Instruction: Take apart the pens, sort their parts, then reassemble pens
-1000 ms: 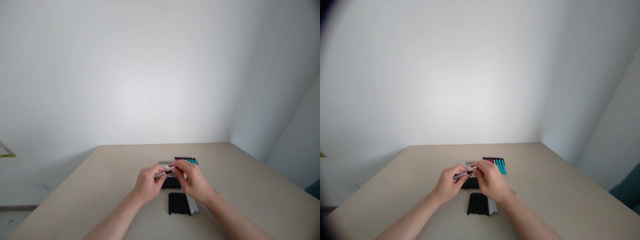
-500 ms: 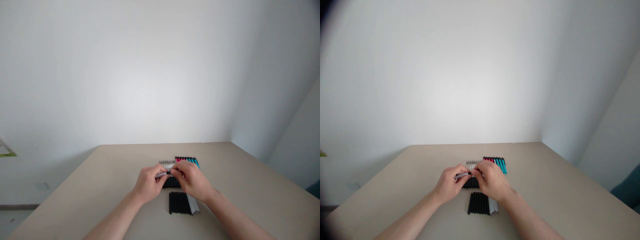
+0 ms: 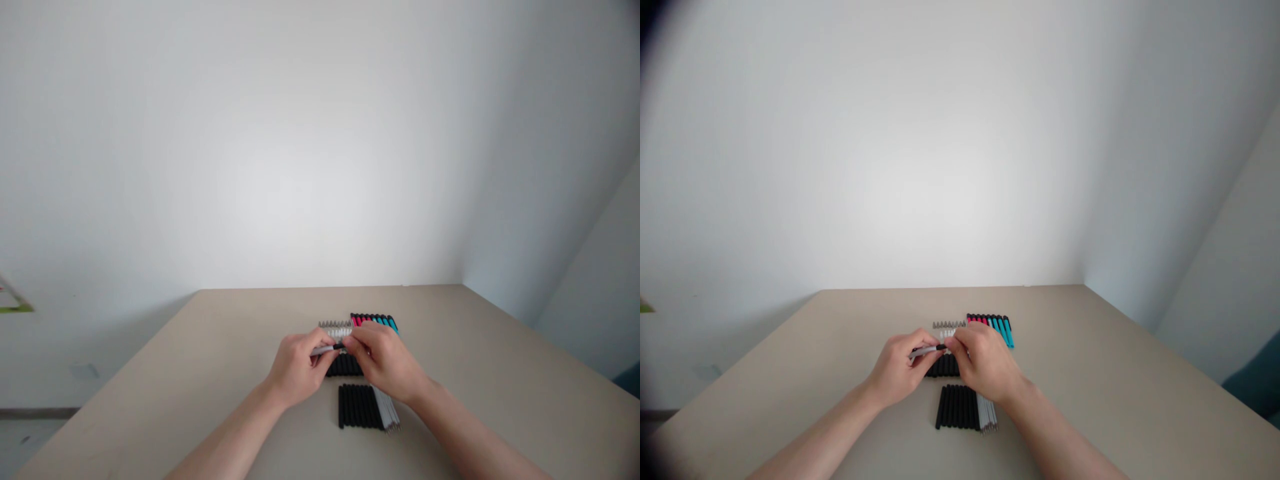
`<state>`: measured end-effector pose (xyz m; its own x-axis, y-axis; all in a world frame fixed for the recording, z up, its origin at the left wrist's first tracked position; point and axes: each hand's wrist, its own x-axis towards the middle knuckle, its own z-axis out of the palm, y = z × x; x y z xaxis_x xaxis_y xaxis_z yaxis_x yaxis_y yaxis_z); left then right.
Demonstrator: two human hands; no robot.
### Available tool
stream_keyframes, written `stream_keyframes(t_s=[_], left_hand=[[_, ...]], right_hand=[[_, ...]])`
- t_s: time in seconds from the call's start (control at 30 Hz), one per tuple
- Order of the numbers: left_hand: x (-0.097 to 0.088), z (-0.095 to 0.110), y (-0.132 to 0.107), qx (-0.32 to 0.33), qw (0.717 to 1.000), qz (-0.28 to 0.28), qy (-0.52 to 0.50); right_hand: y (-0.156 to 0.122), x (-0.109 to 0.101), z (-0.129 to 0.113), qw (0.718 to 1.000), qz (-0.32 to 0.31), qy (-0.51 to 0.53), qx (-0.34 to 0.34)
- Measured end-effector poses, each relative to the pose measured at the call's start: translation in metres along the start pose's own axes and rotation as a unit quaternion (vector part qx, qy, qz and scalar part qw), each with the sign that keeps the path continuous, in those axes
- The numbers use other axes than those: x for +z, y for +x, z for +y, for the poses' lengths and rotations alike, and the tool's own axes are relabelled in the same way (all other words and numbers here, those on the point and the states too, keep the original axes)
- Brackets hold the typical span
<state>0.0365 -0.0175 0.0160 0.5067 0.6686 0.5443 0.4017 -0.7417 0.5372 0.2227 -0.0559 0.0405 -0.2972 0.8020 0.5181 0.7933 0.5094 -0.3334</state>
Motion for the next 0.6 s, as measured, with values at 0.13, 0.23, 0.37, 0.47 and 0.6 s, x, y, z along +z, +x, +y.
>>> stream_keyframes(t_s=[0.13,0.23,0.37,0.47,0.6], left_hand=[[0.0003,-0.0001,0.0001,0.0,1.0,0.0,-0.008],[0.0005,-0.0001,0.0005,0.004,1.0,0.004,-0.009],[-0.0003,0.0007,0.0009,0.003,1.0,0.003,-0.005],[-0.0006,0.0013,0.0008,0.001,1.0,0.001,-0.005],[0.0001,0.0005,0.0003,-0.003,1.0,-0.002,-0.01]], right_hand=[[0.0,0.0001,0.0002,1.0,0.004,0.003,0.001],[0.0001,0.0006,0.0001,1.0,0.001,0.003,0.0],[0.0004,0.0017,0.0005,1.0,-0.003,-0.002,0.006],[0.0002,0.0022,0.0011,1.0,-0.002,-0.004,0.004],[-0.0003,0.0024,0.0015,1.0,-0.005,-0.002,0.005]])
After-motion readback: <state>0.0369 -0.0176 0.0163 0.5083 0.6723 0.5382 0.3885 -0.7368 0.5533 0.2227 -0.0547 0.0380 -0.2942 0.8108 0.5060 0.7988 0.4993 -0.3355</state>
